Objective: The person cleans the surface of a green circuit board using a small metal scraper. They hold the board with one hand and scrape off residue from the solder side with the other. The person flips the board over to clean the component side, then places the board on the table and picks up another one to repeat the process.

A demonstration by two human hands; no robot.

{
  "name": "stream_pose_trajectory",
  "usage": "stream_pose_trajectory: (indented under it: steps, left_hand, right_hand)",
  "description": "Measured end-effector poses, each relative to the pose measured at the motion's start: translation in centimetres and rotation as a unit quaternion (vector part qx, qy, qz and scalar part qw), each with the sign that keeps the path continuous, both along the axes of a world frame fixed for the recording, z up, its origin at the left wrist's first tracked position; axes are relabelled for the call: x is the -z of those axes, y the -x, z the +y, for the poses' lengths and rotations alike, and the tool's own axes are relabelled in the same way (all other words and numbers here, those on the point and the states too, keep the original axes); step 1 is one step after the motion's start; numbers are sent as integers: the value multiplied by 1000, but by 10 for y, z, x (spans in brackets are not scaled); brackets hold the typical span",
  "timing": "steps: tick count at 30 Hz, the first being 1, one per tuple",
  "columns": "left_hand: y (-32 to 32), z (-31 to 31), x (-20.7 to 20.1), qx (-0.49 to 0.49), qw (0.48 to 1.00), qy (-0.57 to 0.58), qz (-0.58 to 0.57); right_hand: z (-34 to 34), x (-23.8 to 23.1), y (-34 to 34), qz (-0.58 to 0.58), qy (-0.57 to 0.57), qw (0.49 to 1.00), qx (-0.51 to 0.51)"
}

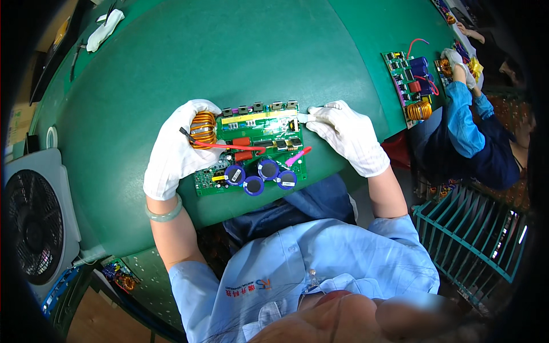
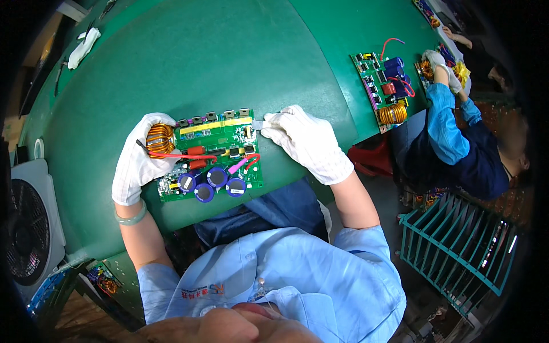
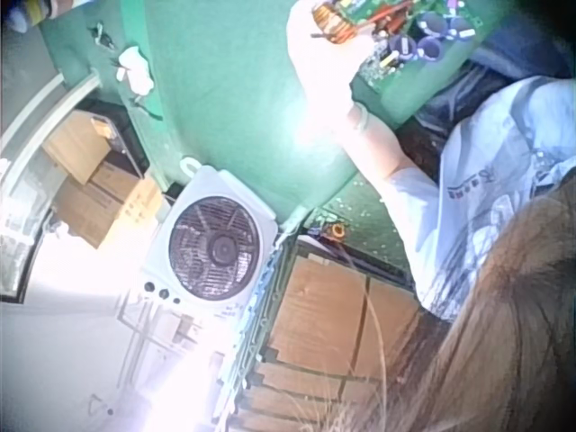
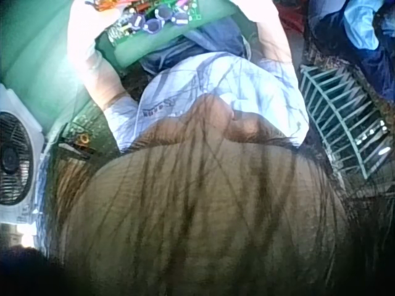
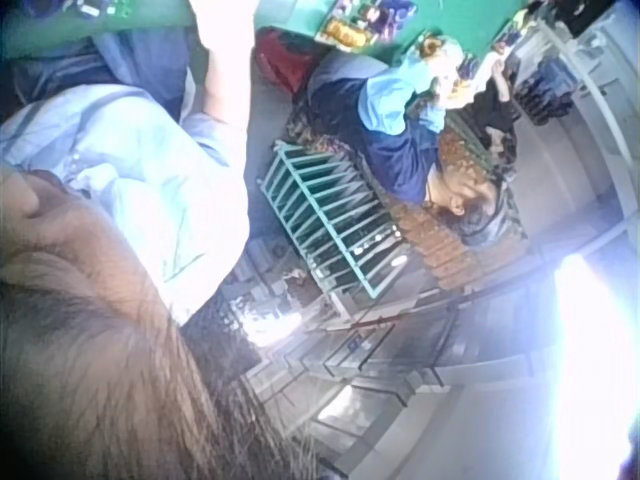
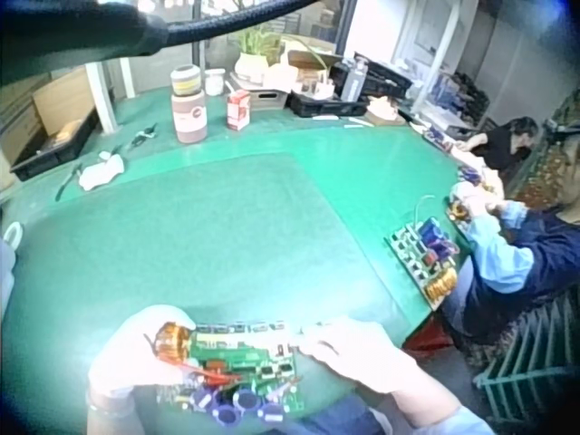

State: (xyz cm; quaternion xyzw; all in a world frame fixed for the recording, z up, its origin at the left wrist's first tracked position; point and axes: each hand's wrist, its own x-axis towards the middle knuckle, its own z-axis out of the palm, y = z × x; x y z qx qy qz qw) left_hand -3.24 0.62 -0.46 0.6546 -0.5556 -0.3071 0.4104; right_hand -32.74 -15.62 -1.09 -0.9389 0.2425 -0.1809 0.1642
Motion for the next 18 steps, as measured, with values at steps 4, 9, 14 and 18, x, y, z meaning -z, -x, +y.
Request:
stream_pose_trajectory:
  steps: [4,9,14,18]
  left_hand:
    - [1,-1,0,1,1000,3,-14]
    - [1,1,-5,1,1000,-5,-26]
    - [2,1,-11,0,999,-23,-31]
    - [0,6,-5,-2,1000,0,12]
  right_hand:
    - [-6,6,-2,-4,17,1000,-23]
    - [-9,-6,-11,63,70,990,-104]
    - [-25,-19,-12,185,201,940,-202]
    - [-33,-46,-26,221,291,894,-260]
